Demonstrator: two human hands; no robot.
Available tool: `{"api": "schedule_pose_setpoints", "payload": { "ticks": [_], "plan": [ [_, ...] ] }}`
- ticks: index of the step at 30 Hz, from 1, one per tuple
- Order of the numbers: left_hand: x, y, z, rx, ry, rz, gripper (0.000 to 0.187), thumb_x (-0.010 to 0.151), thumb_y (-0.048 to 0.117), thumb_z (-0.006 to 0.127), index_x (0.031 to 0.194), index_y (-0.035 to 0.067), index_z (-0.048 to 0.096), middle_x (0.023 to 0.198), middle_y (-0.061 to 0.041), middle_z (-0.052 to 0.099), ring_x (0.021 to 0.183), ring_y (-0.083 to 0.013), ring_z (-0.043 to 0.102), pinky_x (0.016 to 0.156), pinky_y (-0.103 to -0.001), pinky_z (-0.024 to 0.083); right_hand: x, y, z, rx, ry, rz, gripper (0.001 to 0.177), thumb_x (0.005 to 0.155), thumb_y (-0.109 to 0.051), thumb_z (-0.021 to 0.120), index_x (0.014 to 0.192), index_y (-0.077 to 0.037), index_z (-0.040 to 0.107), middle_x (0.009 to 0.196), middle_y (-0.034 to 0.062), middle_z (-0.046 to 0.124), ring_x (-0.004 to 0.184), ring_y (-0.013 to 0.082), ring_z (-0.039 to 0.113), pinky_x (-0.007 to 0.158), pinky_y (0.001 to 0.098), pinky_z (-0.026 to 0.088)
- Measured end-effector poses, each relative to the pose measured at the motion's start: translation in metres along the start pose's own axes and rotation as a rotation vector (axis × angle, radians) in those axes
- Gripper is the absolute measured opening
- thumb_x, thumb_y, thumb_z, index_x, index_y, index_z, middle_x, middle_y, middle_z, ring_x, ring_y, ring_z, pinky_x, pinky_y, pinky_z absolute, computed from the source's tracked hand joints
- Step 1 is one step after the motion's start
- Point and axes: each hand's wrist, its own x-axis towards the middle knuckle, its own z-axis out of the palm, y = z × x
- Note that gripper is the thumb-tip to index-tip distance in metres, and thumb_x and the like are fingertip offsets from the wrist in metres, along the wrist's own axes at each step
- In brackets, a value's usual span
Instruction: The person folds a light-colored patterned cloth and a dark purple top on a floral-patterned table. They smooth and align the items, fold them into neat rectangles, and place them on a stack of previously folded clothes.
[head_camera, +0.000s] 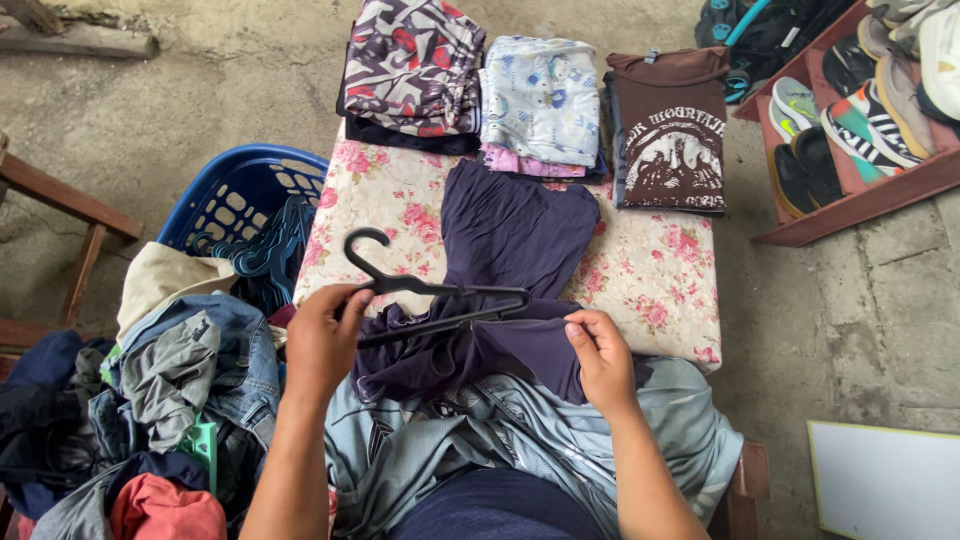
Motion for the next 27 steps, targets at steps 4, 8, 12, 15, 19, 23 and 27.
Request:
{"api": "schedule_pose_setpoints", "payload": {
  "ticks": [4, 8, 12, 15, 19, 23, 27],
  "plan": [
    [-0.002, -0.015, -0.015, -0.069, 0.068, -0.132, 0.028, 0.098, 0.03, 0.069, 0.106, 0.003, 0.072, 0.09, -0.012, 0.072, 0.078, -0.0261, 0.069, 0.071, -0.034, 0.051, 0.018, 0.001, 0.013, 0.053, 0.029, -0.075, 0.012, 0.107, -0.01, 0.057, 0.114, -0.001, 0.062, 0.098, -0.0028, 0.061, 0.089, 0.0026, 0.053, 0.083, 0.0189, 0.045],
    [-0.004, -0.026, -0.014, -0.12, 0.119, -0.139, 0.026, 0.101, 0.026, 0.068, 0.108, 0.001, 0.07, 0.09, -0.011, 0.071, 0.077, -0.0199, 0.068, 0.07, -0.031, 0.051, 0.03, -0.014, 0.029, 0.049, -0.058, -0.099, 0.011, 0.106, -0.009, 0.058, 0.114, -0.002, 0.062, 0.096, -0.0026, 0.061, 0.085, 0.0033, 0.053, 0.078, 0.0195, 0.045],
    [0.003, -0.042, -0.006, -0.397, 0.135, -0.228, 0.027, 0.104, 0.021, 0.063, 0.119, -0.001, 0.065, 0.091, -0.006, 0.07, 0.077, -0.011, 0.067, 0.069, -0.025, 0.054, 0.041, -0.018, 0.067, -0.063, -0.244, -0.085, 0.012, 0.104, -0.01, 0.059, 0.112, -0.002, 0.063, 0.093, -0.0004, 0.066, 0.084, 0.004, 0.058, 0.077, 0.0211, 0.049],
    [0.013, -0.06, -0.017, -0.438, 0.232, -0.224, 0.027, 0.106, 0.017, 0.061, 0.125, -0.001, 0.062, 0.095, -0.006, 0.071, 0.079, -0.0107, 0.064, 0.069, -0.025, 0.052, 0.059, -0.005, 0.098, -0.129, -0.271, -0.028, 0.013, 0.104, -0.011, 0.06, 0.112, -0.002, 0.063, 0.089, 0.0023, 0.067, 0.082, 0.0061, 0.059, 0.076, 0.0229, 0.05],
    [0.043, -0.08, -0.052, -0.404, 0.373, -0.092, 0.023, 0.112, 0.014, 0.059, 0.127, -0.003, 0.06, 0.103, -0.007, 0.07, 0.088, -0.0113, 0.068, 0.08, -0.024, 0.054, 0.083, 0.021, 0.13, -0.27, -0.287, -0.032, 0.014, 0.103, -0.014, 0.06, 0.111, -0.003, 0.062, 0.089, 0.0086, 0.071, 0.083, 0.015, 0.068, 0.078, 0.0284, 0.053],
    [0.078, -0.1, -0.075, -0.384, 0.439, -0.144, 0.02, 0.112, 0.011, 0.055, 0.125, -0.003, 0.059, 0.103, -0.006, 0.071, 0.088, -0.0116, 0.068, 0.081, -0.026, 0.055, 0.087, 0.04, 0.147, -0.422, -0.185, -0.129, 0.014, 0.101, -0.015, 0.062, 0.108, -0.004, 0.065, 0.092, 0.0131, 0.074, 0.084, 0.0249, 0.074, 0.075, 0.0345, 0.056],
    [0.107, -0.142, -0.054, -0.473, 0.507, -0.176, 0.017, 0.11, 0.008, 0.048, 0.124, 0.0, 0.054, 0.104, -0.006, 0.071, 0.094, -0.0115, 0.068, 0.089, -0.027, 0.053, 0.085, 0.051, 0.148, -0.427, -0.141, -0.169, 0.013, 0.101, -0.014, 0.062, 0.107, -0.002, 0.065, 0.092, 0.0135, 0.075, 0.083, 0.0267, 0.075, 0.074, 0.0357, 0.057]
  ]
}}
